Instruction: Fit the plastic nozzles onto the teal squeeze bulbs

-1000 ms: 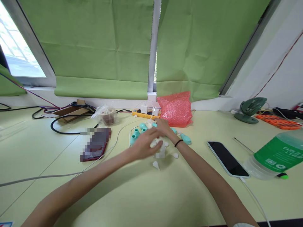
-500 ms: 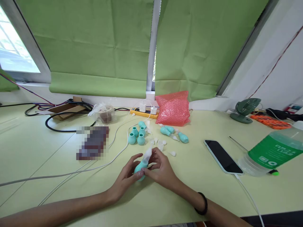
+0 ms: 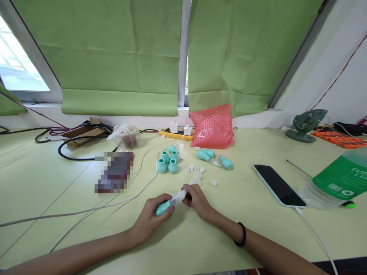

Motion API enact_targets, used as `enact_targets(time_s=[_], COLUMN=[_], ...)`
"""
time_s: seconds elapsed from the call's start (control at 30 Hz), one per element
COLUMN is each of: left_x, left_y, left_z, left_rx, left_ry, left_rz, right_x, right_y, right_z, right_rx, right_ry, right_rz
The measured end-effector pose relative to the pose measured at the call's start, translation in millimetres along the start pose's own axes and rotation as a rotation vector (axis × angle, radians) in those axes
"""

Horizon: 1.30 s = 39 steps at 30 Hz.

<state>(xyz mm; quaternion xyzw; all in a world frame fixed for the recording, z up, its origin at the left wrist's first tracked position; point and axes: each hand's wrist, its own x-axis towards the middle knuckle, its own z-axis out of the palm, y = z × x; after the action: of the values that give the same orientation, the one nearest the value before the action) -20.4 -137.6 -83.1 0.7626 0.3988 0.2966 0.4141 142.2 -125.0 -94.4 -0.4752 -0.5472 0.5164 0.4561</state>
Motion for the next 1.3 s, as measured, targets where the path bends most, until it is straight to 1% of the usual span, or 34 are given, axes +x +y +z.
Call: enact_targets(time_s=[0.07,0.13,0.23,0.3,0.37,0.43,0.47,0.53,0.57,0.6,0.63,0.7,0.73,0.77,0.8,0.9,1.07,1.17,1.23,1.27,1.3], left_x=[-0.9,-1.5,-0.2,1.8,3.8,5.2,5.5,6.0,6.1,6.3,6.5,6.9,7.1,7.3,7.3,7.1,7.5,8.5,8.7,8.6,8.4], left_y=[0.8,1.2,-1.1,-4.4,-7.9,-10.3,-10.9,-11.2,-11.0,-10.9,-10.9,-11.6,-12.1,-12.6,-13.0,-12.1,-9.6,-11.1,-11.4,-11.1,-10.3], left_z=[-0.4,-0.7,-0.2,1.0,2.7,4.4,5.0,5.5,5.2,4.7,3.9,2.3,1.7,1.3,1.1,1.2,1.5,2.3,3.1,3.3,3.4], left_rx=[0.011,-0.005,-0.091,-0.138,-0.186,-0.241,-0.260,-0.283,-0.299,-0.324,-0.360,-0.442,-0.475,-0.498,-0.508,-0.491,-0.435,-0.469,-0.516,-0.544,-0.574], left_ry=[0.020,0.056,0.118,0.166,0.189,0.168,0.151,0.130,0.131,0.137,0.145,0.165,0.172,0.176,0.178,0.175,0.203,0.212,0.204,0.194,0.182], left_rz=[0.029,0.041,0.033,0.029,0.014,-0.017,-0.032,-0.058,-0.070,-0.081,-0.088,-0.087,-0.081,-0.076,-0.075,-0.080,-0.042,-0.052,-0.069,-0.081,-0.096], right_x=[4.4,8.6,14.1,17.6,20.0,19.3,16.8,7.5,1.2,-5.5,-11.8,-20.3,-21.4,-20.3,-16.9,2.3,36.7,44.1,40.1,35.3,28.9], right_y=[-4.9,-11.5,-17.2,-14.9,-9.1,-3.9,-2.6,-2.8,-3.8,-4.8,-5.2,-3.1,-0.6,2.8,6.5,15.3,12.8,8.7,7.6,7.3,6.9], right_z=[-5.2,-16.0,-32.3,-37.6,-37.8,-34.6,-32.3,-26.8,-23.7,-20.5,-17.3,-11.9,-10.0,-8.9,-8.5,-11.3,-22.1,-28.3,-29.3,-28.1,-25.6], right_rx=[-0.013,-0.109,-0.349,-0.563,-0.780,-0.893,-0.916,-0.911,-0.901,-0.905,-0.931,-1.068,-1.154,-1.237,-1.304,-1.405,-1.423,-1.399,-1.344,-1.315,-1.299], right_ry=[-0.011,0.053,0.198,0.227,0.244,0.267,0.284,0.294,0.264,0.194,0.086,-0.155,-0.235,-0.269,-0.258,-0.113,0.112,0.259,0.302,0.284,0.229], right_rz=[0.007,-0.068,-0.248,-0.330,-0.381,-0.440,-0.504,-0.704,-0.824,-0.940,-1.039,-1.131,-1.143,-1.145,-1.148,-1.183,-1.275,-1.274,-1.277,-1.278,-1.268])
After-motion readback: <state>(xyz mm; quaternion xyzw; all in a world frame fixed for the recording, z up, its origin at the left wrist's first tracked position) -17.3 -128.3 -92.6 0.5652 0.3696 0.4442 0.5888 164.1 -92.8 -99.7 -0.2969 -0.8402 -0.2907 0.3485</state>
